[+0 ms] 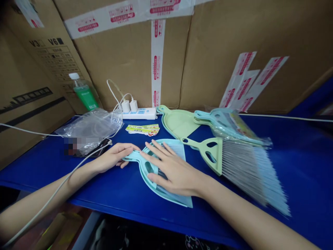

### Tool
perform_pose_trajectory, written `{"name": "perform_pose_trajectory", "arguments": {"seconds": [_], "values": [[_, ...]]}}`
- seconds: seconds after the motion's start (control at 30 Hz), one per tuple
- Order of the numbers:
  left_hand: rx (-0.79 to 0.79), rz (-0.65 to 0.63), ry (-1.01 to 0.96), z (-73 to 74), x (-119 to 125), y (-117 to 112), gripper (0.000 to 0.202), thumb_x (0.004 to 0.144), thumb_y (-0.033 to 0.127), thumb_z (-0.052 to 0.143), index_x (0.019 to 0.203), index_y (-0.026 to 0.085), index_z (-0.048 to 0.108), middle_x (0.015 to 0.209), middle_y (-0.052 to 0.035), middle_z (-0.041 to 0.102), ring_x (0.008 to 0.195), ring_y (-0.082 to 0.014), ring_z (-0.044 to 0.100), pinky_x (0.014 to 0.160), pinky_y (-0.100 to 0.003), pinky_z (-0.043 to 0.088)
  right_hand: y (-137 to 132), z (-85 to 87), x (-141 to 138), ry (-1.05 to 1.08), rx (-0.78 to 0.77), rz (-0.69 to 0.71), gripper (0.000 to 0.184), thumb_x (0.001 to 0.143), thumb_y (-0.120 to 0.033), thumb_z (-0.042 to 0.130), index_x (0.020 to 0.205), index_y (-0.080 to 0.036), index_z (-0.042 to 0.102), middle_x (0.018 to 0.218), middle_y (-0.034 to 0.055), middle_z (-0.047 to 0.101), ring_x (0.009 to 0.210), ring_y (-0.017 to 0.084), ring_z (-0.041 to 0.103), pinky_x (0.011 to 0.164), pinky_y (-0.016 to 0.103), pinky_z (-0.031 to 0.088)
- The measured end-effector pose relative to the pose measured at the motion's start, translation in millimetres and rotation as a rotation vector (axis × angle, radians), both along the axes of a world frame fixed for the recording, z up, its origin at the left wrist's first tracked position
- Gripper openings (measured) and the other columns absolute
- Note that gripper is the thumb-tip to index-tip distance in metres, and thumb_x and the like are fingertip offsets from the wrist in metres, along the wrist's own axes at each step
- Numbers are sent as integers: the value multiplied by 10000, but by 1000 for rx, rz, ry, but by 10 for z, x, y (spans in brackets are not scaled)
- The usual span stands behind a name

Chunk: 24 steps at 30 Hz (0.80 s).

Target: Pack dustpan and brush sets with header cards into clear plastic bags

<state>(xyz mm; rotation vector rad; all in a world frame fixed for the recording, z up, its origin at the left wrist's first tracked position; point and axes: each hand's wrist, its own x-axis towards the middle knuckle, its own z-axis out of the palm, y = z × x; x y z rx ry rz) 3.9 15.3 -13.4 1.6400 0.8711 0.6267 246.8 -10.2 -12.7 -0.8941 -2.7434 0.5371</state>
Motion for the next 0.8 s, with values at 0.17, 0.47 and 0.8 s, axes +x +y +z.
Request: {"name": "perform_pose_trajectory", "arguments": {"seconds": [0.17, 0.47, 0.8], "values": [[45, -22, 21, 10, -4, 3, 435, 926, 485, 481, 1060, 102, 636, 485, 75, 448, 392, -64, 353, 380, -178, 223, 2, -8, -15, -4, 22, 5, 603, 1007, -506, 262, 1544, -252, 155, 1604, 86, 107, 1458, 284, 3, 1155, 603, 97], [70, -47, 59, 44, -19, 5, 467, 927, 490, 470, 1119, 93, 626, 490, 74, 448, 407, -68, 352, 394, -180, 227, 10, -4, -23, -17, 26, 3, 602, 1006, -494, 256, 1543, -236, 164, 1603, 103, 100, 1459, 273, -6, 1156, 598, 92], [90, -43, 78, 56, -14, 2, 484, 883, 519, 541, 1092, 94, 637, 515, 76, 443, 424, -66, 356, 421, -190, 241, 13, -16, -23, -41, 46, 8, 595, 1002, -426, 307, 1543, -221, 170, 1602, 110, 92, 1457, 266, -20, 1159, 587, 81]]}}
